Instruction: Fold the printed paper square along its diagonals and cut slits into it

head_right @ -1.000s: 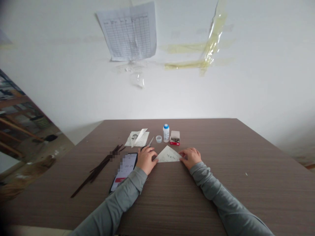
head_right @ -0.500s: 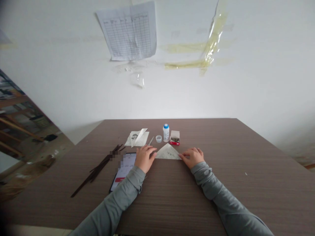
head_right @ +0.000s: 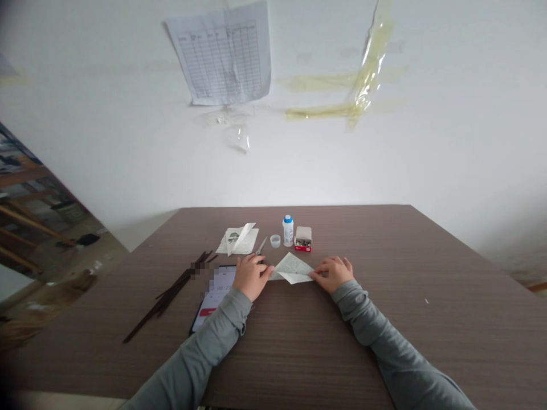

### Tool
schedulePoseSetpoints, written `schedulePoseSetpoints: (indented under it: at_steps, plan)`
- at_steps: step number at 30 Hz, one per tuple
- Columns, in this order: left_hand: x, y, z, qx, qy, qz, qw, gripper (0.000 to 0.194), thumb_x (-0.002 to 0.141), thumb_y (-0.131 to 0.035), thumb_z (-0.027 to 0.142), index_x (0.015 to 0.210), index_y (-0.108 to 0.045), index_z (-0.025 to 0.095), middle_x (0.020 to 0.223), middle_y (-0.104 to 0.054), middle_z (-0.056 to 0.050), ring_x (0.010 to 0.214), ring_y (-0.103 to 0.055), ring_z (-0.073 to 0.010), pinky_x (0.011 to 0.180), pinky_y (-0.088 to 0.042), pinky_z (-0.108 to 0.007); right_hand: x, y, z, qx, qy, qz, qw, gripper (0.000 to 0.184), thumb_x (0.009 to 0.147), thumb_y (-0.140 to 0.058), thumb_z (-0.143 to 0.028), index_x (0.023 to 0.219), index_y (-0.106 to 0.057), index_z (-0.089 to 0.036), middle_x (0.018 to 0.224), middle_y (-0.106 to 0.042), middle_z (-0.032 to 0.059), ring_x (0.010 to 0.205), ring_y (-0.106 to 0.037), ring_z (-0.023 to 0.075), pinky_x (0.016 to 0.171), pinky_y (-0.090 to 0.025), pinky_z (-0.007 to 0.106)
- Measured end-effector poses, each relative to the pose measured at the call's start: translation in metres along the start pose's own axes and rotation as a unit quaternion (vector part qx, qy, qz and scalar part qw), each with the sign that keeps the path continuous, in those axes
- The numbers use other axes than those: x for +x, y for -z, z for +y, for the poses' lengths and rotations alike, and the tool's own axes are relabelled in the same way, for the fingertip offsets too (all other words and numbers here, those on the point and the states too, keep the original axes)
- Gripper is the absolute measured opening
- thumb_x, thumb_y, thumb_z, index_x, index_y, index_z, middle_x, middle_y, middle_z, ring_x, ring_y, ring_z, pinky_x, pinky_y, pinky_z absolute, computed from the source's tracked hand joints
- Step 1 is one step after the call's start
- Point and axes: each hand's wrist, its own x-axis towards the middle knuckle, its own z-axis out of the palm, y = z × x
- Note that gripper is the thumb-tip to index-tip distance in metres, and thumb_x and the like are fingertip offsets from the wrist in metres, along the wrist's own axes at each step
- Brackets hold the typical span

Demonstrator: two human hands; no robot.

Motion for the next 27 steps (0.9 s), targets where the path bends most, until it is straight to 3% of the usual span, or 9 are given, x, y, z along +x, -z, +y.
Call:
schedulePoseSetpoints:
  at_steps: [9,13,17,20,23,27]
  plan:
    - [0.005,-0.004,-0.010,-0.011,-0.030,0.007,0.999,0.032,0.124,-0.078,0.031,0.111,-0.108,0.027,0.172,-0.090,-0.015,0.174,-0.074,-0.0456,0.156,-0.050,-0.078,0.001,0.009,0.003,-0.016,0.018,-0.027,0.999,0.035,0.116,-0.072,-0.047,0.098,-0.101,-0.040,0.127,-0.100,0.0053,0.144,-0.088,0.0433,0.136,-0.064,0.077]
    - [0.002,-0.006,-0.009,-0.018,-0.052,0.005,0.998,0.012,0.113,-0.095,0.032,0.114,-0.106,0.026,0.175,-0.088,-0.017,0.180,-0.069,-0.0487,0.158,-0.045,-0.081,0.002,0.007,0.006,-0.023,0.026,-0.040,0.999,0.026,0.111,-0.077,-0.042,0.103,-0.101,-0.039,0.130,-0.099,0.0070,0.145,-0.088,0.0465,0.133,-0.066,0.080]
    - [-0.003,-0.011,-0.007,-0.012,-0.081,-0.002,0.997,0.016,0.104,-0.104,0.026,0.120,-0.101,0.024,0.176,-0.086,-0.020,0.183,-0.064,-0.0505,0.158,-0.044,-0.081,0.003,-0.003,0.011,-0.030,0.032,-0.030,0.999,0.022,0.107,-0.081,-0.034,0.109,-0.102,-0.039,0.128,-0.099,0.0067,0.143,-0.087,0.0464,0.134,-0.063,0.083]
    - [-0.005,-0.017,-0.005,-0.016,-0.109,0.013,0.994,0.022,0.105,-0.099,0.016,0.126,-0.098,0.023,0.173,-0.087,-0.021,0.182,-0.066,-0.0507,0.155,-0.046,-0.084,0.006,-0.015,0.018,-0.035,0.060,-0.015,0.997,0.024,0.104,-0.082,-0.028,0.111,-0.103,-0.038,0.126,-0.098,0.0070,0.141,-0.087,0.0444,0.135,-0.062,0.081]
    - [-0.008,-0.022,-0.002,-0.020,-0.135,0.010,0.991,0.031,0.108,-0.089,0.009,0.134,-0.097,0.023,0.173,-0.087,-0.021,0.182,-0.067,-0.0485,0.155,-0.046,-0.087,0.013,-0.028,0.026,-0.015,0.108,-0.005,0.994,0.031,0.100,-0.078,-0.021,0.109,-0.103,-0.036,0.122,-0.098,0.0104,0.132,-0.088,0.0422,0.122,-0.073,0.070]
    - [-0.012,-0.027,0.003,-0.010,-0.153,-0.008,0.988,0.046,0.114,-0.071,0.005,0.144,-0.098,0.025,0.171,-0.089,-0.018,0.177,-0.073,-0.0414,0.157,-0.049,-0.074,0.018,-0.046,0.033,0.071,0.205,-0.005,0.976,0.044,0.105,-0.068,-0.015,0.122,-0.104,-0.034,0.134,-0.099,0.0129,0.128,-0.092,0.0370,0.119,-0.079,0.059]
